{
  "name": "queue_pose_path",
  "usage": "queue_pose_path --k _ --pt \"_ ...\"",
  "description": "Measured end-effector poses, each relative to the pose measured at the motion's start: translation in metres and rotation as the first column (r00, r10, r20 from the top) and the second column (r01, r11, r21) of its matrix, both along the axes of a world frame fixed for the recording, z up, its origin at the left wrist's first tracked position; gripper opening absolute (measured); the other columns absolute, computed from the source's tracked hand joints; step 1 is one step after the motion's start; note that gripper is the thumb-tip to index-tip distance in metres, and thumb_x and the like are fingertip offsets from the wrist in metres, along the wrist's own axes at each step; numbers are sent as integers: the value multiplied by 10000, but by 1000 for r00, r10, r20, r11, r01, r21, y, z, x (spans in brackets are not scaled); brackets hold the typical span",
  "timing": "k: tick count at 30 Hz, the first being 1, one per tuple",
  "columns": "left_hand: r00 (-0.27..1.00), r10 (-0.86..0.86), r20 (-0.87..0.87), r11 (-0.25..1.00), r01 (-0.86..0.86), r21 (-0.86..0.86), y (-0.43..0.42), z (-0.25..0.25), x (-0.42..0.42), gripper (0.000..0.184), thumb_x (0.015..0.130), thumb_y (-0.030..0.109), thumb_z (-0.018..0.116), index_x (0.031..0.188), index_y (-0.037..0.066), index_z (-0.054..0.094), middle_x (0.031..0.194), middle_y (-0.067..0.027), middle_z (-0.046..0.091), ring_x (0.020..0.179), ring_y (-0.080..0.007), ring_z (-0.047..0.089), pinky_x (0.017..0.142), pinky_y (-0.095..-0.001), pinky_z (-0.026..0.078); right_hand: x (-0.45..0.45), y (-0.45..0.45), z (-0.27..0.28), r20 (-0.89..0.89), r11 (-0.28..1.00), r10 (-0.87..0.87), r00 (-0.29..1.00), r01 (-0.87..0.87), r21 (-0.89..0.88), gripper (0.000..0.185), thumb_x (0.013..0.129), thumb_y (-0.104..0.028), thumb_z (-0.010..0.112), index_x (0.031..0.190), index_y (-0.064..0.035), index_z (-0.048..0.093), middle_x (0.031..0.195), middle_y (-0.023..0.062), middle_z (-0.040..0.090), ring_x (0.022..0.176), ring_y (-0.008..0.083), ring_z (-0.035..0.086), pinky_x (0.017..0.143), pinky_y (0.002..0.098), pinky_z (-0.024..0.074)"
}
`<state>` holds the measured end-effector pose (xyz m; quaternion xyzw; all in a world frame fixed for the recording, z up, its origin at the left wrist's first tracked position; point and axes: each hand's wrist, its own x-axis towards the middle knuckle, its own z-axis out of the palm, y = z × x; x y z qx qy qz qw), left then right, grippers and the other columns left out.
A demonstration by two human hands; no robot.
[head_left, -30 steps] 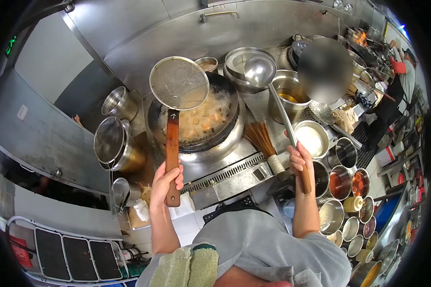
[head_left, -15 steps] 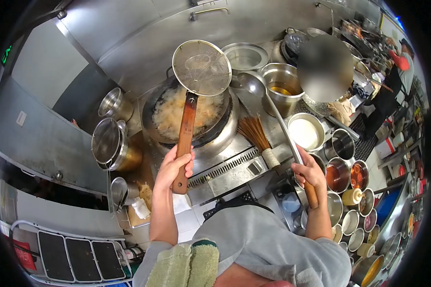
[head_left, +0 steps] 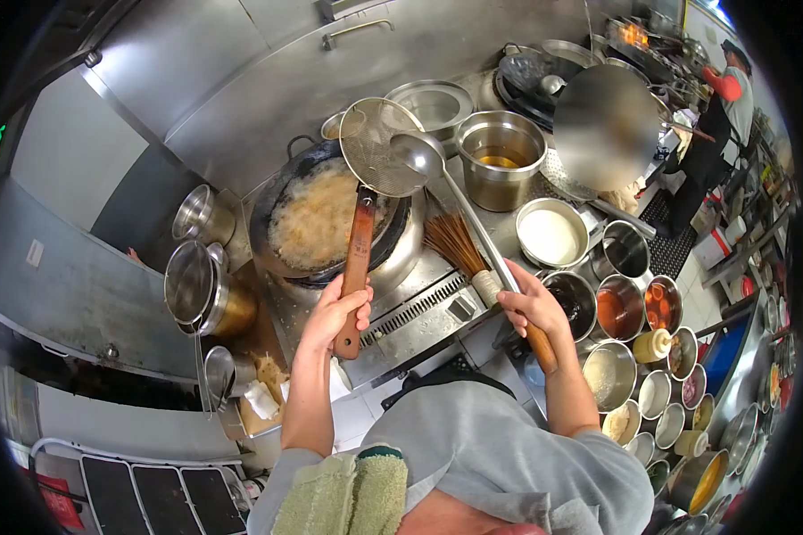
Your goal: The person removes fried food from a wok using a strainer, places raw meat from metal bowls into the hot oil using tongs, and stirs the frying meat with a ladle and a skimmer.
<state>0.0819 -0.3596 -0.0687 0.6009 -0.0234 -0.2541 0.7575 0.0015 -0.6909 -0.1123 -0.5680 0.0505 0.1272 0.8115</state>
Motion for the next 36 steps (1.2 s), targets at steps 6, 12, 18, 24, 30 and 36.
queue_pose_path --k 6,12,18,24,30,36 --pt "996 39 83 995 -46 92 -3 -2 -4 188 893 17 536 1067 5 465 859 -61 520 579 -92 494 457 -250 427 11 -8 11 53 982 -78 995 68 179 696 833 -44 584 1443 -46 249 612 -17 439 383 59 379 312 211 342" --pt "990 68 126 991 -82 110 8 6 -5 201 889 15 538 1076 -1 464 850 -64 517 581 -97 490 452 -245 420 -1 -19 15 42 986 -167 985 167 2 724 827 -30 583 1453 -35 221 627 3 451 395 76 397 324 234 353" --pt "996 62 60 998 -62 -2 -4 7 1 281 887 22 546 1150 -18 452 877 -75 521 595 -99 478 464 -245 412 -7 -3 1 25 984 -123 992 125 -127 720 813 -21 581 1442 -6 230 676 11 493 420 85 428 351 246 380" --pt "995 82 49 997 -82 5 -11 -4 13 296 889 29 553 1158 -35 449 886 -82 526 587 -105 485 464 -249 413 -46 -18 -3 -57 997 17 998 -21 -70 677 809 -11 569 1421 0 278 663 11 495 409 82 416 348 254 365" --pt "995 77 64 997 -78 17 -6 0 11 277 891 33 553 1146 -15 457 875 -80 520 592 -101 484 462 -247 408 -25 -6 -6 -45 989 -123 991 118 -93 676 818 -24 575 1422 0 274 664 17 488 405 80 406 338 243 357" --pt "995 95 39 995 -94 -40 -1 1 4 255 884 11 544 1120 -9 449 869 -80 524 586 -107 493 455 -253 418 -13 0 -12 -27 994 -100 995 99 -53 693 814 -17 581 1430 1 265 714 35 506 421 81 412 328 238 343"
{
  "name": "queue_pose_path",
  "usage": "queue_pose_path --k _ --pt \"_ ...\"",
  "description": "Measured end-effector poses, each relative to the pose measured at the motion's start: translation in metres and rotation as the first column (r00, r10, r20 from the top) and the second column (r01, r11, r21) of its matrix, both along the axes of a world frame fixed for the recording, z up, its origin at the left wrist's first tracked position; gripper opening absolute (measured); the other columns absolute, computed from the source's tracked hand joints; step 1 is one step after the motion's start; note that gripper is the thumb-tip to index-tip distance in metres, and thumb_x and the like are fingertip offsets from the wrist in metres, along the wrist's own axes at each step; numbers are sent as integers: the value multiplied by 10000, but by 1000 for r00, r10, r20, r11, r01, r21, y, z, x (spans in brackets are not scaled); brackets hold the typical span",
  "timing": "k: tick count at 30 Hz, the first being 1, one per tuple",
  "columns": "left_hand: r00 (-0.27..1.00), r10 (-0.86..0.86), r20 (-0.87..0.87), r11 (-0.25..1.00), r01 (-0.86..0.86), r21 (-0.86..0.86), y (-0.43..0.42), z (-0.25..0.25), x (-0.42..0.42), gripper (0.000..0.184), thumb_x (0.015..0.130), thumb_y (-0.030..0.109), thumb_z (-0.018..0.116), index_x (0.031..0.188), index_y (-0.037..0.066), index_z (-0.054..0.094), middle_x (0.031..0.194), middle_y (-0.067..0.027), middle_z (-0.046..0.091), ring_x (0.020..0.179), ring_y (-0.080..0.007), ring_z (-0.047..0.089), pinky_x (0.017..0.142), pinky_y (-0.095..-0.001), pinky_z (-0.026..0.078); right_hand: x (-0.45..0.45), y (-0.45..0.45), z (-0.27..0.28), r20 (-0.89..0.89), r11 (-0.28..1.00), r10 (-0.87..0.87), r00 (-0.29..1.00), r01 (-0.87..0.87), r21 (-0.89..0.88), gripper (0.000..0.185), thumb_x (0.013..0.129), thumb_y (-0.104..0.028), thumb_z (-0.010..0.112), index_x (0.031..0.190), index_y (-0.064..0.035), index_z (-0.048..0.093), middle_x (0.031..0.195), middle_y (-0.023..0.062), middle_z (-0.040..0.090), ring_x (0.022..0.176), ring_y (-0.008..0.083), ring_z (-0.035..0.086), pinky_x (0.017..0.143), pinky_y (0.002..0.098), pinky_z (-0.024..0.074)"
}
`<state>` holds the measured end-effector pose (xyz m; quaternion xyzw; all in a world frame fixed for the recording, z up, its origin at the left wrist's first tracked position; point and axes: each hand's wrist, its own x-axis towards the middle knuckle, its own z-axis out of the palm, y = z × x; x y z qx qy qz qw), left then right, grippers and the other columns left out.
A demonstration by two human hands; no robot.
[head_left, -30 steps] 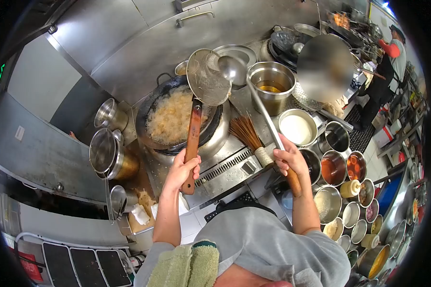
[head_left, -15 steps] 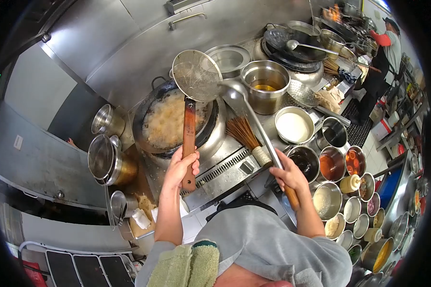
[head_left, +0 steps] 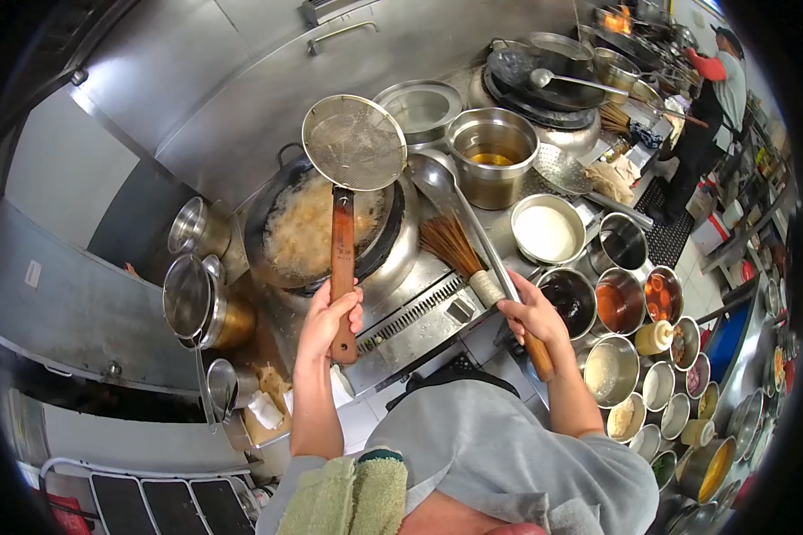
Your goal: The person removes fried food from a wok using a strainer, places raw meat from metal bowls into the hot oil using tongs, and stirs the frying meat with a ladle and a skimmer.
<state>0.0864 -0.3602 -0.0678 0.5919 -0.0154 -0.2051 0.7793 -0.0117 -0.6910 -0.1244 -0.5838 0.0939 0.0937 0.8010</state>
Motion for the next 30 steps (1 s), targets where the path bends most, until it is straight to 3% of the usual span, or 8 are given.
queue_pose_path --k 3,7,11,15,21,24,27,30 --pt "1000 23 17 999 -23 32 2 0 -3 271 892 31 547 1144 -7 456 872 -77 517 594 -99 481 461 -244 411 -15 -12 14 -45 991 83 996 -87 -97 672 819 -33 580 1426 -6 292 652 13 504 428 79 424 362 256 365" --pt "999 -9 40 995 5 102 -1 -4 -10 236 889 28 548 1106 2 459 868 -71 513 582 -97 482 453 -242 422 -12 -3 31 -23 955 -9 1000 1 -298 674 817 -51 588 1421 1 293 652 22 517 422 92 437 382 255 375" --pt "995 -29 93 984 12 178 -8 -9 -15 190 890 14 539 1061 12 457 872 -71 514 576 -96 485 449 -244 427 -11 4 29 -9 919 29 1000 -30 -394 666 825 -66 585 1423 -13 296 670 39 536 428 92 449 390 258 384" --pt "993 -10 116 975 -17 222 -9 -9 -12 96 897 1 506 976 7 452 861 -65 520 564 -91 493 452 -249 431 -35 -16 34 -54 934 166 985 -175 -311 673 821 -61 584 1425 -9 292 656 38 534 419 92 444 398 250 386" --pt "992 -4 123 977 -23 214 -11 -4 -15 95 898 1 507 983 4 464 864 -66 521 567 -93 490 451 -249 428 -18 -12 35 -15 932 12 1000 -17 -363 693 820 -64 601 1431 -13 280 625 21 497 421 92 441 386 265 387" --pt "994 -8 108 983 -12 186 -12 -3 -15 121 897 -4 506 1011 1 465 868 -70 519 573 -95 485 451 -251 425 -26 -13 29 -33 951 106 994 -111 -290 691 814 -16 590 1430 0 278 638 11 495 435 86 441 393 261 379" --pt "995 20 94 986 -35 162 -8 -2 -17 170 893 -8 509 1058 -6 466 872 -73 517 583 -99 484 452 -252 423 -41 -22 26 -54 976 125 991 -132 -173 688 806 10 583 1427 3 287 650 10 501 436 80 437 396 258 373" --pt "998 30 47 993 -36 115 -6 0 -24 224 891 -10 509 1109 -11 458 883 -78 517 589 -100 483 455 -252 420 -34 -21 26 -42 980 87 995 -93 -177 683 820 -11 567 1433 1 267 632 8 487 428 82 433 380 259 376"
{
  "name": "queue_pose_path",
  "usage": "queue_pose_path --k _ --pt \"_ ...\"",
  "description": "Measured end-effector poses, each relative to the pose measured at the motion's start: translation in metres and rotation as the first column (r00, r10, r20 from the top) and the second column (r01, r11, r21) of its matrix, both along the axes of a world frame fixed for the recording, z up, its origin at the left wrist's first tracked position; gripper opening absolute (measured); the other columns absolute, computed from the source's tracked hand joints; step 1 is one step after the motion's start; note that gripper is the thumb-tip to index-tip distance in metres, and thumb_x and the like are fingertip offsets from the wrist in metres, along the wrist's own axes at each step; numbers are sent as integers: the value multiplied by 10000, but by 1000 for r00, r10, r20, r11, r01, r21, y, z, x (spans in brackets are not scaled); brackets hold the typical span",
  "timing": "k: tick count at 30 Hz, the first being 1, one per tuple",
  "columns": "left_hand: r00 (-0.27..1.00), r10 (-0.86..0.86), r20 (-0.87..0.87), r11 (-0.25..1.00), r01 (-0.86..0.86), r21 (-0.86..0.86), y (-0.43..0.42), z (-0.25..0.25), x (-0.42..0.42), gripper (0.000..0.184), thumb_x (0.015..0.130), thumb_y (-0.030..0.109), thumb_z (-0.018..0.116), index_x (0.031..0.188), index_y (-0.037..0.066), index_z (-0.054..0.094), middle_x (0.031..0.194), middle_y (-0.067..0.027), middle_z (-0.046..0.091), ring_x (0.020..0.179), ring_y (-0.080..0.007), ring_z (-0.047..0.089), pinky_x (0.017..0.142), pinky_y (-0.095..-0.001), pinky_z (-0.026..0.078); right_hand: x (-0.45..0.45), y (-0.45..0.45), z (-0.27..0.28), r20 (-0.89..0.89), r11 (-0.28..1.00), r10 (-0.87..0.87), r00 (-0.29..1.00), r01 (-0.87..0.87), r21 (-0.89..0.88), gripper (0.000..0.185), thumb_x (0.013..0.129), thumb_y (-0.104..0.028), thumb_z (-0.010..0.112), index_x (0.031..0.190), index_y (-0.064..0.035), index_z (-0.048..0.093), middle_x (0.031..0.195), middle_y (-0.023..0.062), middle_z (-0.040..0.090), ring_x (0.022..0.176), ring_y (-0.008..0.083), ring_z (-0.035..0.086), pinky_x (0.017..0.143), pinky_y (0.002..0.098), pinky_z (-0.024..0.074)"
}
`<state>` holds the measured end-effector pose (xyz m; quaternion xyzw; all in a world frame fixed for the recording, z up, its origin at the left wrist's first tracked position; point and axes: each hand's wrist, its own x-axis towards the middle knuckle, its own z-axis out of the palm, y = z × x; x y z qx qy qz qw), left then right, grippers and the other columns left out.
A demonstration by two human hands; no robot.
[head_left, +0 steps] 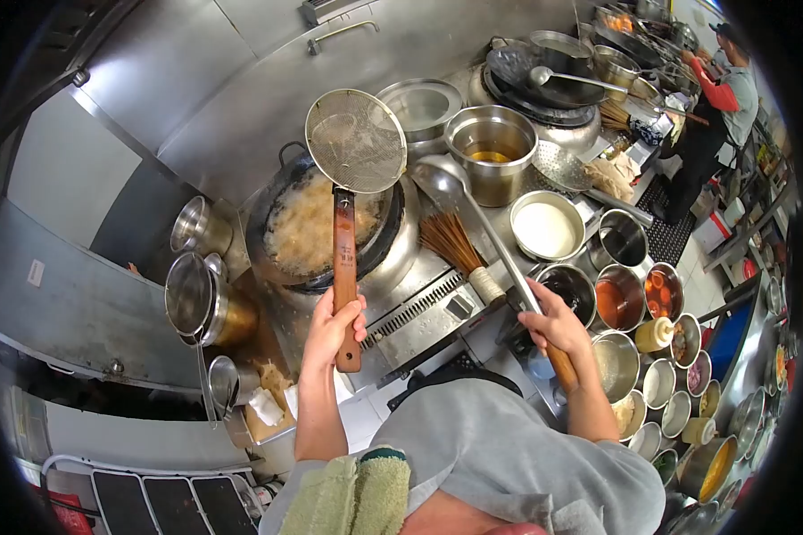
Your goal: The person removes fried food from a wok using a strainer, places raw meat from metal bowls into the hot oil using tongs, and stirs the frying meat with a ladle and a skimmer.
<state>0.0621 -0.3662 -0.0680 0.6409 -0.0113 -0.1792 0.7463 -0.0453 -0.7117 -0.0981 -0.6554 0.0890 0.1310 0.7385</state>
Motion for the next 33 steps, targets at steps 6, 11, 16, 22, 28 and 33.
queue_pose_path --k 6,11,16,22,28,33 --pt "998 -29 -49 993 23 -118 -1 -4 -2 276 891 0 532 1152 -10 441 900 -84 517 587 -105 481 462 -253 413 1 12 -10 -29 997 -55 998 56 44 696 810 -5 560 1435 3 254 632 8 475 406 87 413 348 248 365" --pt "996 -25 -87 985 10 -173 0 -6 -4 274 895 17 544 1150 -4 446 896 -83 520 590 -103 484 472 -256 418 -7 5 -14 -32 988 5 999 0 157 710 812 -14 571 1440 -1 241 622 4 465 411 88 415 351 241 353" --pt "997 -23 -78 986 9 -169 -4 -8 -9 260 898 23 538 1142 -6 453 896 -78 518 596 -98 478 472 -247 411 -13 0 -13 -35 1000 20 999 -19 19 716 806 -8 587 1437 -2 251 626 6 465 428 90 431 348 247 358" --pt "999 27 -22 998 -28 -63 -10 -8 -22 254 894 10 526 1139 -8 459 900 -78 515 593 -93 474 455 -235 404 -22 -4 -20 -40 999 4 999 -6 -33 696 822 -36 583 1435 -1 256 594 -4 473 402 89 427 359 262 371" --pt "999 38 16 998 -37 -41 -9 -5 -27 290 887 24 542 1160 -16 453 890 -75 517 591 -97 493 458 -248 419 -26 -12 -18 -91 985 -48 995 63 161 667 817 -15 574 1418 -10 287 635 8 473 402 75 412 342 245 352" --pt "996 62 -59 992 -68 -107 12 32 -28 356 883 93 584 1206 -17 481 873 -52 545 559 -58 459 448 -214 383 -48 -22 -20 -195 976 97 976 -55 209 695 806 24 561 1430 -6 256 654 27 486 370 76 390 312 229 336"
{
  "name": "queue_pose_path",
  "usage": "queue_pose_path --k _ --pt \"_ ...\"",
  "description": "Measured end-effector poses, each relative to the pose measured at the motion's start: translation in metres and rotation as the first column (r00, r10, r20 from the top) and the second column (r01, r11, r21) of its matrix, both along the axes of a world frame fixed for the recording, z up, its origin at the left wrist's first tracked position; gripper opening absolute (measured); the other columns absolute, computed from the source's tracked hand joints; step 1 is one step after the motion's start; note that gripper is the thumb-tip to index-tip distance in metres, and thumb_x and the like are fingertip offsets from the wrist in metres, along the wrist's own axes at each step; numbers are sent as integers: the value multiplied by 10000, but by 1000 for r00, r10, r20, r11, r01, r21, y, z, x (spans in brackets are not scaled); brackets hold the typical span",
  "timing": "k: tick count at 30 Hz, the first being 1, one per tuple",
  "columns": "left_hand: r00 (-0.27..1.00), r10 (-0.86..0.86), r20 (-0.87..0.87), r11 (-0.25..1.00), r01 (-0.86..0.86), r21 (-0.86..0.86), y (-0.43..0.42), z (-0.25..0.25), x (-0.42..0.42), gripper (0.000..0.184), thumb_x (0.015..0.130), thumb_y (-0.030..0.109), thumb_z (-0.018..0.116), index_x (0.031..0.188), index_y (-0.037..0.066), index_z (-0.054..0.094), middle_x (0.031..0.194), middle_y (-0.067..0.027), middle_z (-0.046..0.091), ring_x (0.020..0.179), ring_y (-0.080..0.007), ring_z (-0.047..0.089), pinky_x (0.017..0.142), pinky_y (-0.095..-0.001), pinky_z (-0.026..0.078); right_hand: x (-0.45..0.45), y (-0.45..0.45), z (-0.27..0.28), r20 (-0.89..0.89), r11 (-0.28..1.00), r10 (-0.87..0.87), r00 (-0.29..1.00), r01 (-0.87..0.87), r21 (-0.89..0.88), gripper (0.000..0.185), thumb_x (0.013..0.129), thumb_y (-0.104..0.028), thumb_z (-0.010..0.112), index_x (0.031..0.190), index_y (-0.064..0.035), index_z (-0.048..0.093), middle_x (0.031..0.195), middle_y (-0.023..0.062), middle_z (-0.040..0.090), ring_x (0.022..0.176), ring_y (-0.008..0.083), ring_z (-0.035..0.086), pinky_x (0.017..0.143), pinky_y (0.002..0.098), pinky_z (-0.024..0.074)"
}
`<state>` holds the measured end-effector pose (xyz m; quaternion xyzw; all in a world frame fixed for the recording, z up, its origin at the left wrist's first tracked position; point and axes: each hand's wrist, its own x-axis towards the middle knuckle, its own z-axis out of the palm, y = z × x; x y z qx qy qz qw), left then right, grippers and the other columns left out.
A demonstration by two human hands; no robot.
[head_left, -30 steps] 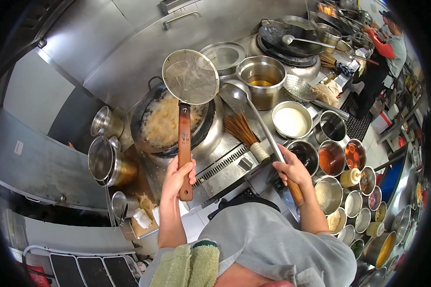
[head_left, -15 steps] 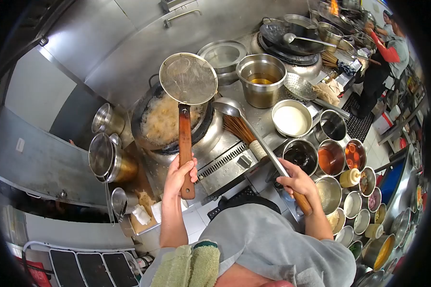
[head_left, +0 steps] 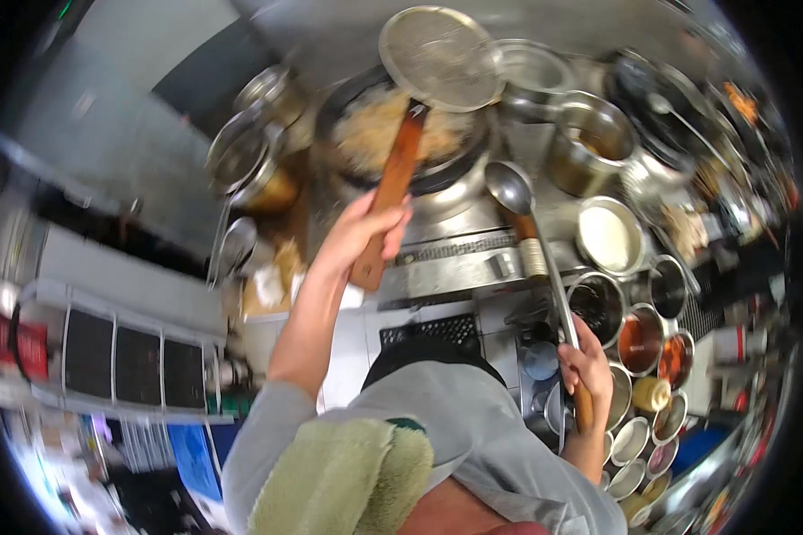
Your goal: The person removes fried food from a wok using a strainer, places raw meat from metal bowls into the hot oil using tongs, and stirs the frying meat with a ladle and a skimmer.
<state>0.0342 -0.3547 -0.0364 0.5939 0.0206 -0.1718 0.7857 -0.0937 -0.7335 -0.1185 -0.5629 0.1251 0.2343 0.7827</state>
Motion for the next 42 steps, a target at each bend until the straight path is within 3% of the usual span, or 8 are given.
queue_pose_path --k 9,13,16,26,29,34,36,42 --pt "990 -140 -10 887 121 -446 65 33 16 309 945 31 472 1185 -144 387 962 -103 512 682 -61 482 509 -182 454 -4 113 -9 96 890 408 908 -372 -265 687 828 8 576 1447 -88 295 609 -11 452 401 74 394 365 238 343" --pt "967 -243 -74 821 164 -547 80 30 21 344 956 67 487 1198 -142 359 944 -90 482 675 -70 482 532 -175 459 18 222 -49 313 830 530 788 -405 -384 567 886 -57 546 1417 -161 376 1221 91 584 597 119 519 509 252 472" --pt "952 -285 -111 807 175 -564 80 11 17 332 951 65 497 1180 -139 372 913 -86 488 662 -70 473 527 -177 454 17 323 -133 592 835 507 626 -187 -518 289 838 -32 530 1100 -59 650 928 181 682 805 255 665 746 362 528" --pt "924 -286 -253 641 -12 -768 64 -14 -18 292 963 18 431 1193 -149 363 836 -87 451 620 -92 435 496 -204 405 6 382 -153 248 311 932 265 -232 -922 455 870 -200 470 1309 -86 487 1002 233 640 888 393 635 800 480 496" --pt "955 -231 -186 819 88 -567 73 -30 -18 247 938 6 491 1155 -111 480 686 -13 436 525 -51 372 441 -181 321 48 291 -133 469 661 617 632 -94 -744 457 847 -170 509 1287 -49 494 1115 243 601 945 388 614 864 442 482" --pt "992 -95 -85 934 60 -351 52 -33 -25 282 945 18 488 1209 -75 453 786 -11 435 516 -27 331 380 -179 287 114 116 -126 795 203 -45 605 785 -586 348 729 -3 563 1076 -19 558 988 184 517 958 359 523 825 423 461" --pt "979 -196 -49 840 142 -524 63 -58 -6 374 958 64 495 1287 -72 379 918 -54 449 546 -45 352 395 -185 311 133 88 -123 562 38 -100 821 568 -822 363 740 -60 591 1102 -34 562 1008 185 568 965 351 570 834 425 479" --pt "965 -205 -161 828 83 -555 3 -21 -25 282 1008 176 392 1181 -43 432 721 -22 401 489 -81 313 429 -216 302 171 70 -131 156 550 54 986 101 -829 479 809 -155 567 1262 -17 495 1153 201 614 1048 333 611 869 434 495"
